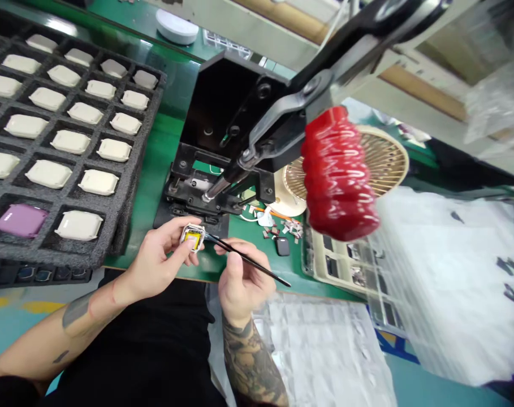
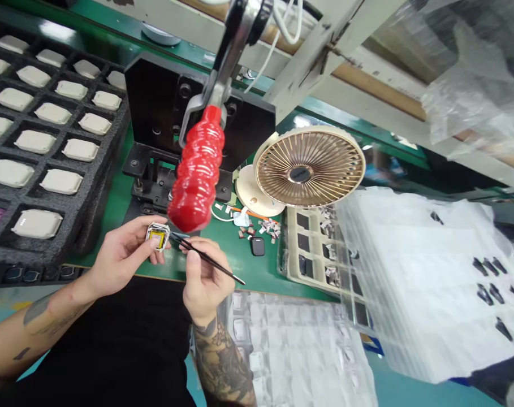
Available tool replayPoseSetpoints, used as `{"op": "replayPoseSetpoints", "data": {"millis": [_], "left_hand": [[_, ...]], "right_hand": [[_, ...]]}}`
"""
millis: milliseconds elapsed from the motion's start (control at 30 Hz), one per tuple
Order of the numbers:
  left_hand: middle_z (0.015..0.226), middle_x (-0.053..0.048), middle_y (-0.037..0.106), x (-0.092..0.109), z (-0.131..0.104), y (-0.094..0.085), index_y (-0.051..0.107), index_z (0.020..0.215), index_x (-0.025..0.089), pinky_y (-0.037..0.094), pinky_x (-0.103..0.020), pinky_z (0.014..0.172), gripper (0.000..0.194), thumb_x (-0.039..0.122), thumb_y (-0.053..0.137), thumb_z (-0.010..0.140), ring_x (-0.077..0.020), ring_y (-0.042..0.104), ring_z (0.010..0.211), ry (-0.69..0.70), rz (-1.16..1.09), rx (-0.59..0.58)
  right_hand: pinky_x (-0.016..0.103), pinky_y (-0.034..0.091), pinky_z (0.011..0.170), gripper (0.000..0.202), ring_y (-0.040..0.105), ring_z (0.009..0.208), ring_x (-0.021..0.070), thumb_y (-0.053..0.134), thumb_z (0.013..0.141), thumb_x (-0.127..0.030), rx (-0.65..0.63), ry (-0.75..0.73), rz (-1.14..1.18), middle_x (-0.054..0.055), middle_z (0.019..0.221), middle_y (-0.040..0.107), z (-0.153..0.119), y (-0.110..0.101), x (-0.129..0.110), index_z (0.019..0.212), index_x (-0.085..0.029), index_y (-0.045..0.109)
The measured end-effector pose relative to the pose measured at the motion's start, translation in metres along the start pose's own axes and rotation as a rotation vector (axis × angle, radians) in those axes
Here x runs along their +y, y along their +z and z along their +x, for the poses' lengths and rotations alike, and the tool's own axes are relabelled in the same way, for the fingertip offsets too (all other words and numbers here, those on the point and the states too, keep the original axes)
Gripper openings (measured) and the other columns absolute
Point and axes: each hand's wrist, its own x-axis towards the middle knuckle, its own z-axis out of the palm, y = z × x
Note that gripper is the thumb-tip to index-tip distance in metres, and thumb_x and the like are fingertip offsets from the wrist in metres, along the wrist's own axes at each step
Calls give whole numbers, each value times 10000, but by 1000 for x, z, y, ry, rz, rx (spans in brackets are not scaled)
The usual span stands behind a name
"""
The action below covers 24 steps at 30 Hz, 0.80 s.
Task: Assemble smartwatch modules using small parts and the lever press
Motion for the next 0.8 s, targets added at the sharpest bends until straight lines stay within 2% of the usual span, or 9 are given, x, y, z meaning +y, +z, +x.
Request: {"op": "replayPoseSetpoints", "data": {"millis": [100,200,267,367,467,633,667,733,800], "left_hand": [[973,-60,817,2,1,-2,706,1423,159,647,-256,729,383,336,763,1088,-165,794,788,-21,-39,-5],[1062,-121,849,7,4,-6,714,1439,143,669,-314,739,468,439,762,1081,-217,816,829,-49,-171,-28],[1114,-161,859,11,5,-8,722,1438,125,676,-337,719,517,486,766,1071,-244,828,829,-122,-218,-1],[1084,-150,869,10,7,-11,731,1419,127,674,-307,711,523,448,848,1023,-228,823,805,-216,-130,69],[1108,-132,874,5,5,-12,717,1452,158,691,-300,759,552,448,869,1008,-227,831,851,-185,-28,90],[1120,-105,882,-1,0,-10,671,1534,203,731,-329,840,642,527,849,1010,-240,851,897,-128,144,88],[1114,-97,884,-1,-1,-9,664,1536,210,736,-332,856,648,539,847,1008,-240,854,899,-130,163,95],[1124,-86,887,-1,-2,-8,683,1480,220,741,-325,862,605,555,847,1004,-236,856,900,-131,183,103],[1141,-85,887,-2,-3,-8,729,1361,215,740,-307,841,517,563,849,998,-226,850,881,-112,199,97]], "right_hand": [[339,677,709,67,790,885,197,714,1077,-226,-20,58,42,63,1007,786,-2,-3,-1,1120,-237,764],[321,646,669,49,771,872,199,713,1085,-264,-13,86,137,48,942,758,-5,-8,-4,1089,-250,759],[322,630,656,57,746,811,191,711,1087,-291,-15,91,206,34,893,737,-7,-13,-8,1063,-254,747],[318,594,611,143,690,678,174,725,1077,-370,5,98,250,7,793,698,-4,-33,-20,999,-251,710],[297,553,562,234,628,598,160,770,1030,-434,82,96,214,-20,704,641,14,-80,-36,918,-253,671],[270,464,472,404,516,475,126,878,872,-500,92,-36,9,-57,583,551,91,-204,-52,737,-243,596],[277,492,506,392,556,505,129,888,859,-498,178,-50,-90,-45,613,595,111,-225,-50,744,-237,620],[288,552,585,360,663,601,148,904,842,-511,454,-111,-350,-12,701,696,145,-253,-40,836,-212,703],[314,602,655,401,723,668,169,867,869,-554,641,-166,-527,10,768,750,160,-257,-29,973,-182,760]]}}
